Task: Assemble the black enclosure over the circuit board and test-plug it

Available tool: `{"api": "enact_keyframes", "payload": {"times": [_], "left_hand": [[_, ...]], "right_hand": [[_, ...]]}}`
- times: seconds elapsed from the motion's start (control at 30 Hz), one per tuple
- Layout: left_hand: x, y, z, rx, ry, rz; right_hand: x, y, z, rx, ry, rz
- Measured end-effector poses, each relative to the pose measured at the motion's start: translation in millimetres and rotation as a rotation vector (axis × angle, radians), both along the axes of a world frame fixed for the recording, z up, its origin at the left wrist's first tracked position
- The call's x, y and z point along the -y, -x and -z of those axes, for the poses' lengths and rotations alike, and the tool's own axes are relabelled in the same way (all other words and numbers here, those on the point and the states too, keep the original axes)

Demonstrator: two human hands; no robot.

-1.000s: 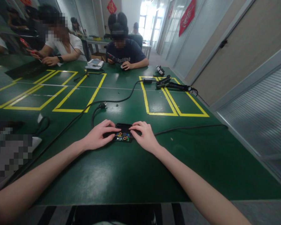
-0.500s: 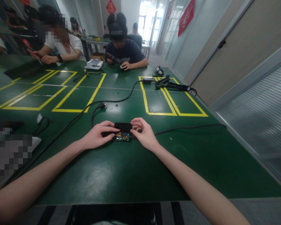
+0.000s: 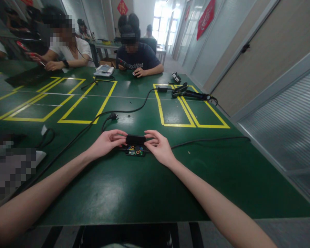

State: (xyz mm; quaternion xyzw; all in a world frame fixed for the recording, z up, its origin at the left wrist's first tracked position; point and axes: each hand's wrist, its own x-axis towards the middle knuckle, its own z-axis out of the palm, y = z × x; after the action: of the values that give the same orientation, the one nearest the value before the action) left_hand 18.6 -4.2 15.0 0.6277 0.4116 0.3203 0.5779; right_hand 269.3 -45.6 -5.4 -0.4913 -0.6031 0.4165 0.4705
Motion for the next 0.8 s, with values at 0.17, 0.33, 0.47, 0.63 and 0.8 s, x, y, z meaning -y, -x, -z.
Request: {"api": "enact_keyframes", "payload": {"times": [0.17, 0.33, 0.47, 0.63, 0.8], "left_hand": [[-0.8, -0.1, 0.4, -0.015, 0.007, -0.020], [-1.0, -0.3, 1.8, -0.037, -0.002, -0.020], [-1.6, 0.0, 3.4, -0.042, -0.003, -0.014], [-1.8, 0.3, 4.4, -0.038, 0.007, -0.014], [-1.4, 0.2, 4.1, -0.036, -0.010, -0.016]], "right_hand": [[1.4, -0.2, -0.6, 0.008, -0.010, 0.002], [1.8, -0.8, -2.0, 0.018, -0.029, -0.004], [1.6, -0.6, -1.5, 0.019, -0.037, 0.005], [2.8, 0.1, -3.5, 0.018, -0.039, 0.011], [4.2, -0.9, -5.8, 0.038, -0.027, -0.005]]}}
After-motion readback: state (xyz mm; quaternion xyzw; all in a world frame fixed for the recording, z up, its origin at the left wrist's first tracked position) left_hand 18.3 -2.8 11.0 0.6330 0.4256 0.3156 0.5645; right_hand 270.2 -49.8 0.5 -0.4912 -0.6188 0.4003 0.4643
